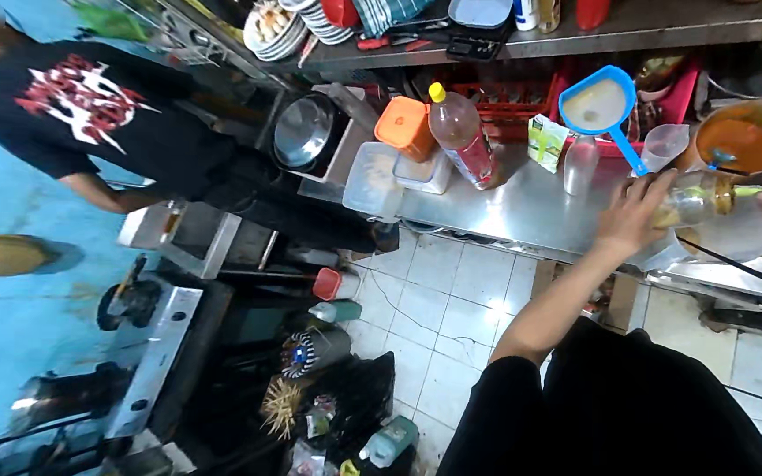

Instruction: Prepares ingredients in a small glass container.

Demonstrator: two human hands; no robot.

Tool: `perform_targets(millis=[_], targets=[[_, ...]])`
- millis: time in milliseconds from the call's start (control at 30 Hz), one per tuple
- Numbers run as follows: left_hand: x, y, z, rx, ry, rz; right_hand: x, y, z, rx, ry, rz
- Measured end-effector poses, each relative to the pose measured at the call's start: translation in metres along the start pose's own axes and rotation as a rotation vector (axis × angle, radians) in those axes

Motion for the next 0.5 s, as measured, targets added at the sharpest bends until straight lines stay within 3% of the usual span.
perform_targets(millis=[200,400,500], targets=[[-0.011,0.01,0.007,-0.003,-0.095,0.024,-0.032,0.003,0.019,0.149,-0.084,0.022],[-0.018,0.005,0.008,-0.034,-0.093,0.033,-0.014,-0.039,0.024,-0.089,-0.284,0.266],[-0.019,0.005,0.01,-0.032,-0.072,0.055,-0.021,-0.028,0.025,-0.183,-0.295,0.355]])
Point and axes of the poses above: each hand's wrist, its own z-axis towards the middle knuckle, its own x-axis out of the back of the hand, y = z × x, the point moved 10 cm from there along z, towards the middle knuckle, and after that the axes turned 13 degrees about -z, right-handed, at the moved point
